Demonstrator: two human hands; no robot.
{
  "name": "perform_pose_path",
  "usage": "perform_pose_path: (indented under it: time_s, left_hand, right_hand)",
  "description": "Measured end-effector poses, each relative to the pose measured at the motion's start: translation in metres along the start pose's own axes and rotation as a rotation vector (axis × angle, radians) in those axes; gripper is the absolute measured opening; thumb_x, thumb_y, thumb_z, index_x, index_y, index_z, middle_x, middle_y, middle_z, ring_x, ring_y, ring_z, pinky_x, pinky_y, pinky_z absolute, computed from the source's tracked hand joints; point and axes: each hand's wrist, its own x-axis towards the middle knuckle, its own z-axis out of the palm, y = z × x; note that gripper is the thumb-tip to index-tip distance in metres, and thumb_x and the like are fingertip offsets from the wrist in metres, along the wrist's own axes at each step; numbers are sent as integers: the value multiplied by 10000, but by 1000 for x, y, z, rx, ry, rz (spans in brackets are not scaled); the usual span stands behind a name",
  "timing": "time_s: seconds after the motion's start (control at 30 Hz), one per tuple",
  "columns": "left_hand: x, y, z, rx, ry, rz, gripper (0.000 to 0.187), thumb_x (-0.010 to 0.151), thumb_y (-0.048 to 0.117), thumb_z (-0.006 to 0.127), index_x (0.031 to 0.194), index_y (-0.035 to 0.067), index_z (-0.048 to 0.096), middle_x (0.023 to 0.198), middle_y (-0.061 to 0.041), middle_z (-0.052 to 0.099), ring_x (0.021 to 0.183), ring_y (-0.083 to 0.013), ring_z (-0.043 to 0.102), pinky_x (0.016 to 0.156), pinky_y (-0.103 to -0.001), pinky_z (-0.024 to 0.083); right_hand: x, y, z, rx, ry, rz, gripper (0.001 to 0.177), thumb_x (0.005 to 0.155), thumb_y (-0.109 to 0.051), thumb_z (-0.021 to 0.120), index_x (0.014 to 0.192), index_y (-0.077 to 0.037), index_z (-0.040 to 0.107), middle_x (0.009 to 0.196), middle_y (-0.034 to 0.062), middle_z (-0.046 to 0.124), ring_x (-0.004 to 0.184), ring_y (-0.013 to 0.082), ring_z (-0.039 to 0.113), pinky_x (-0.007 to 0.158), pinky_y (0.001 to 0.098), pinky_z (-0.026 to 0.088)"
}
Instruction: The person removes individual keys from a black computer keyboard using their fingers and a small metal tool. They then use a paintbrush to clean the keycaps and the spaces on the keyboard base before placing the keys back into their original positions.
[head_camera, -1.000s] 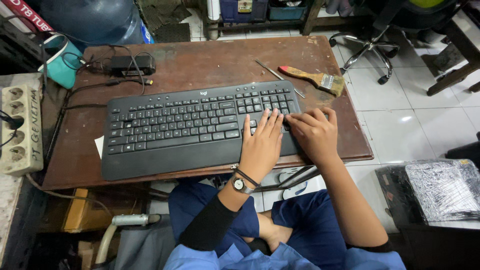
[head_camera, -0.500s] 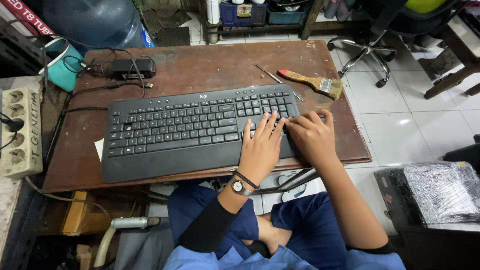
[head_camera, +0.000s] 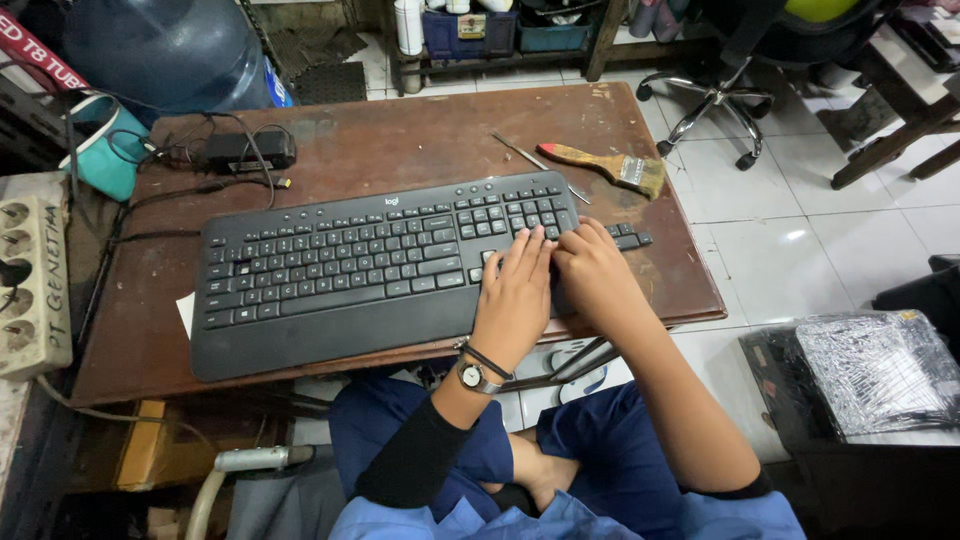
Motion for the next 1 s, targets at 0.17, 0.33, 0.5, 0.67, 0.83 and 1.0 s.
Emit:
perform_pose_path:
  time_s: [0.17,0.33,0.5,0.67,0.83,1.0]
  left_hand:
    - [1,5,-14,22,43,-21,478,1040,205,436,1504,92,431,1568,-175,425,1468,-319,391,1083,-505,352]
    - [-3,3,-3,57,75,1,417,1051,372,483,1399,158,570,1525,-199,459,1410,-338,452,1040,-501,375]
    - [2,4,-9,65,86,-12,461,1021,436,529,1377,153,601,1562,-243,397,1438,-386,401,1058,-510,369]
    - [1,7,-12,62,36,-34,474,1040,448,490,1420,177,572,1602,-225,343,1483,-394,333,1106,-543,337]
    - [1,6,-10,53,16,-38,503,1040,464,490,1460,190,534,1601,-209,345,1493,-397,314,1125,-562,327]
    - [2,6,-13,40,-6,-40,500,1039,473,499,1422,159,568,1567,-210,386,1487,-408,317,1138,-585,312]
  right_hand:
    - [-23,33,-53,368,101,233,224,891,-39,680,1088,-125,748,1091,55,708,1137,276,631,1108,446,396]
    - [-66,83,-49,337,215,594,142,1035,-127,695,1113,-206,782,1008,6,715,962,243,668,926,383,489]
    - [-70,111,-38,346,94,623,114,1000,-176,724,1081,-223,790,964,57,730,917,275,700,871,403,519]
    - [-36,106,-42,351,-146,629,164,957,-234,700,1082,-178,789,927,121,767,948,396,701,883,501,520]
    - [-1,102,-49,286,-442,651,218,919,-293,676,1057,-174,796,937,127,789,982,446,699,909,539,522]
    - [7,110,-39,127,-565,560,185,904,-309,670,991,-226,810,921,89,797,979,406,722,912,501,534]
